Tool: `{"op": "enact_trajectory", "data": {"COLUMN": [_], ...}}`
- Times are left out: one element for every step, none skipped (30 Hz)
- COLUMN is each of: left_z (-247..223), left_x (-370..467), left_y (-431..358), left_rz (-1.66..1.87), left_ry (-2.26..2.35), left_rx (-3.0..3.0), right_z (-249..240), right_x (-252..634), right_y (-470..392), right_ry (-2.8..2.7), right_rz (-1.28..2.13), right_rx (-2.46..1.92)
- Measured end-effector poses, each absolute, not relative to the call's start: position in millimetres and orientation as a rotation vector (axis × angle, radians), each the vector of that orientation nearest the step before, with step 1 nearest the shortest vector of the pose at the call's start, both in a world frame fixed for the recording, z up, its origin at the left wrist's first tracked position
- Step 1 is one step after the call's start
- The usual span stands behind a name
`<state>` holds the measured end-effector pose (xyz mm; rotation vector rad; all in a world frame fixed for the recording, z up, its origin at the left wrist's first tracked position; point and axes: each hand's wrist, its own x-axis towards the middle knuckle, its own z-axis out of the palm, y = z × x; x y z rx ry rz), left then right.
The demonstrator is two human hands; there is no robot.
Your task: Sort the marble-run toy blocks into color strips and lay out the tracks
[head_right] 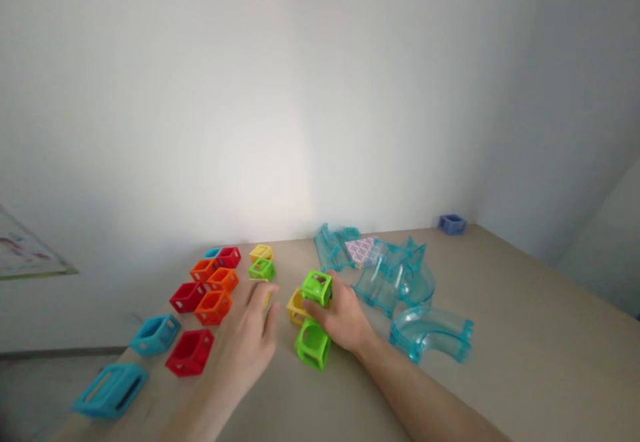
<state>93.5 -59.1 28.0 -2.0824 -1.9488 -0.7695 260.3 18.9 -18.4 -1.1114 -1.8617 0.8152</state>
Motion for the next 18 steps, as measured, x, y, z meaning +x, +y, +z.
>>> {"op": "enact_trajectory", "data": {"left_z": [25.9,22.8,18.9,14.5,10.2,6.1,2.5,-0.6,-3.3,-5.5,-7.6,-9.5,-11.2,-12.6,-13.7,-14.4,-14.5,-14.0], "left_x": [100.0,105.5,109.4,111.6,112.0,110.6,107.9,104.5,100.9,97.9,95.9,95.0,95.2,96.3,97.9,99.7,101.3,102.5], "left_y": [-51.9,-45.5,-40.4,-37.0,-35.3,-35.1,-36.0,-37.6,-39.2,-40.6,-41.5,-41.8,-41.6,-41.1,-40.5,-40.0,-39.8,-40.1], "left_rz": [-0.803,-0.822,-0.825,-0.830,-0.846,-0.870,-0.895,-0.916,-0.927,-0.926,-0.921,-0.915,-0.910,-0.910,-0.917,-0.935,-0.964,-1.005], "left_ry": [-1.932,-1.931,-1.943,-1.950,-1.939,-1.909,-1.864,-1.816,-1.777,-1.755,-1.753,-1.769,-1.798,-1.832,-1.862,-1.877,-1.876,-1.860], "left_rx": [-2.153,-2.201,-2.252,-2.318,-2.395,-2.483,-2.572,-2.646,-2.704,-2.738,-2.747,-2.733,-2.701,-2.654,-2.607,-2.568,-2.539,-2.516], "right_z": [-19.1,-20.0,-20.8,-21.7,-22.5,-23.1,-23.5,-23.8,-24.0,-24.2,-24.5,-24.9,-25.4,-25.9,-26.4,-26.7,-26.9,-26.9], "right_x": [260.8,261.6,262.6,263.8,265.2,266.5,267.6,268.4,268.9,269.0,268.9,268.7,268.5,268.3,268.4,268.6,269.0,269.3], "right_y": [19.1,19.7,20.6,21.7,23.0,24.2,25.3,26.2,27.0,27.7,28.4,29.2,30.1,31.2,32.4,33.6,34.8,35.6], "right_ry": [-1.868,-1.866,-1.855,-1.836,-1.813,-1.790,-1.769,-1.754,-1.747,-1.745,-1.746,-1.744,-1.738,-1.729,-1.717,-1.702,-1.692,-1.686], "right_rz": [0.839,0.867,0.901,0.939,0.978,1.010,1.034,1.050,1.058,1.056,1.048,1.033,1.015,0.995,0.973,0.953,0.938,0.927], "right_rx": [-1.084,-1.064,-1.049,-1.034,-1.019,-1.002,-0.986,-0.972,-0.965,-0.968,-0.980,-0.994,-1.010,-1.028,-1.048,-1.073,-1.098,-1.120]}}
